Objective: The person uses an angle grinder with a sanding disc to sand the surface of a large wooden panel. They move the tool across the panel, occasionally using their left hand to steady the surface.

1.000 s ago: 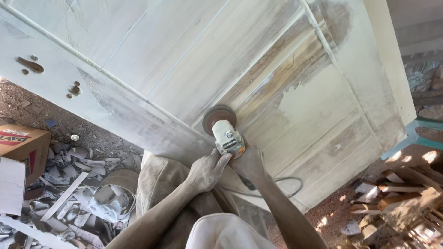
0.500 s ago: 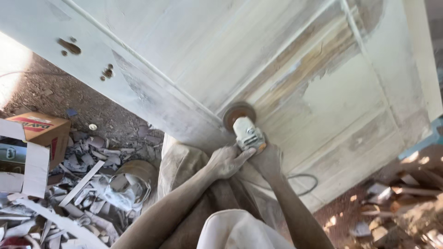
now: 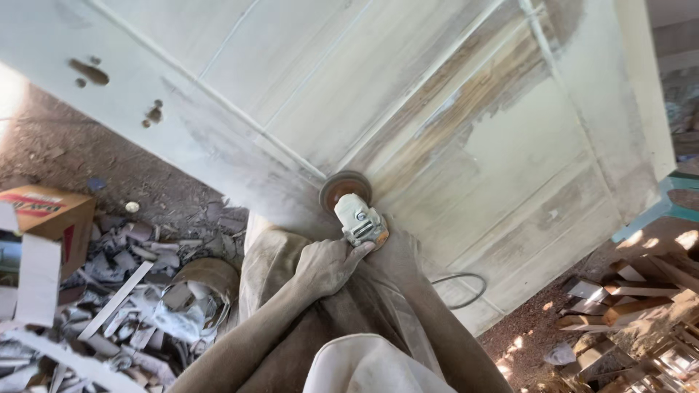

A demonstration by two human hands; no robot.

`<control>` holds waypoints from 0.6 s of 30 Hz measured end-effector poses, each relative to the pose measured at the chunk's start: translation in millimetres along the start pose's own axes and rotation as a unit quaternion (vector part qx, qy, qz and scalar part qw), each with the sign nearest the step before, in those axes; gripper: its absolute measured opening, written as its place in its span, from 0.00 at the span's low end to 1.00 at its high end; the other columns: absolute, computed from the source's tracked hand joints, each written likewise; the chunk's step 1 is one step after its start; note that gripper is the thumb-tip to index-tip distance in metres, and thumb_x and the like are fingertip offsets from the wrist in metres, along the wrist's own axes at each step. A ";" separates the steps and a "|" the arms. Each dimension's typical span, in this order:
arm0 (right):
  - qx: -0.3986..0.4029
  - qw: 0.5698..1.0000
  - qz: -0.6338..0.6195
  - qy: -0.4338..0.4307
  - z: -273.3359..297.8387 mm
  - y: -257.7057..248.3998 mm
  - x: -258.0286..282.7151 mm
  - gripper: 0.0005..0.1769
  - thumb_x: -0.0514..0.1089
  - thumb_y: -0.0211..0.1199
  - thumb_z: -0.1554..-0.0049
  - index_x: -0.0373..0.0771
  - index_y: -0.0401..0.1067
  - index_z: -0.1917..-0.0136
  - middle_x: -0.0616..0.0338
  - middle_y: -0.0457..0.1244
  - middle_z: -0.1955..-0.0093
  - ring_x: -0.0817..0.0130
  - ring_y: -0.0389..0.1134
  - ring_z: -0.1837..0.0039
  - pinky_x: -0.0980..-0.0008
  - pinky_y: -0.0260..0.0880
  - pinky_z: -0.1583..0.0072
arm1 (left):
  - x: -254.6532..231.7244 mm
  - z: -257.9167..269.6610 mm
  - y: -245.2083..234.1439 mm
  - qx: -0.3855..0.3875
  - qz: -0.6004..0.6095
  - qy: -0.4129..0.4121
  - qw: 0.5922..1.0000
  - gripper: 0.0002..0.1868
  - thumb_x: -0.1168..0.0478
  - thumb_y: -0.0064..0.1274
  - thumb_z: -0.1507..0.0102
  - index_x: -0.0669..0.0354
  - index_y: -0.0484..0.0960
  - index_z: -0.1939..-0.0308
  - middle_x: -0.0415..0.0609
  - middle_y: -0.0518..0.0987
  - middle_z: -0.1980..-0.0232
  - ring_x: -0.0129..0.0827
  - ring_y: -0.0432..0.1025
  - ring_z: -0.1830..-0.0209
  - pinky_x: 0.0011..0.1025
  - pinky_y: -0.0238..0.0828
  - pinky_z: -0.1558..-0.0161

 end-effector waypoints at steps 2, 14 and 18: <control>-0.052 0.999 0.010 -0.003 -13.6 -17.3 -10.6 0.44 0.60 0.77 0.60 0.46 0.68 0.34 0.45 0.72 0.58 0.43 0.74 0.53 0.48 0.72 0.50 | -15.5 -16.2 -2.9 -0.040 0.011 0.026 0.999 0.43 0.27 0.31 0.34 0.61 0.82 0.74 0.56 0.81 0.74 0.50 0.79 0.70 0.48 0.74 0.62; -0.087 0.977 -0.185 0.064 -0.3 -20.1 -12.0 0.26 0.57 0.69 0.49 0.41 0.75 0.43 0.47 0.72 0.58 0.52 0.75 0.55 0.54 0.74 0.54 | -21.6 -32.1 -2.8 -0.037 0.021 0.034 0.999 0.42 0.25 0.33 0.37 0.61 0.81 0.69 0.59 0.82 0.73 0.52 0.79 0.71 0.50 0.73 0.65; -0.039 0.998 -0.034 -0.039 8.2 -4.3 -0.3 0.38 0.63 0.76 0.58 0.43 0.70 0.40 0.46 0.71 0.59 0.43 0.73 0.54 0.45 0.71 0.51 | 2.3 -15.9 -1.8 0.028 -0.042 0.063 0.997 0.42 0.29 0.35 0.34 0.63 0.83 0.74 0.60 0.81 0.73 0.54 0.77 0.69 0.52 0.71 0.62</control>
Point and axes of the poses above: each hand's wrist, its own z-axis away from the middle knuckle, its own y-axis out of the palm, x = y × z, the point moved 4 cm from there along -z, towards the middle knuckle
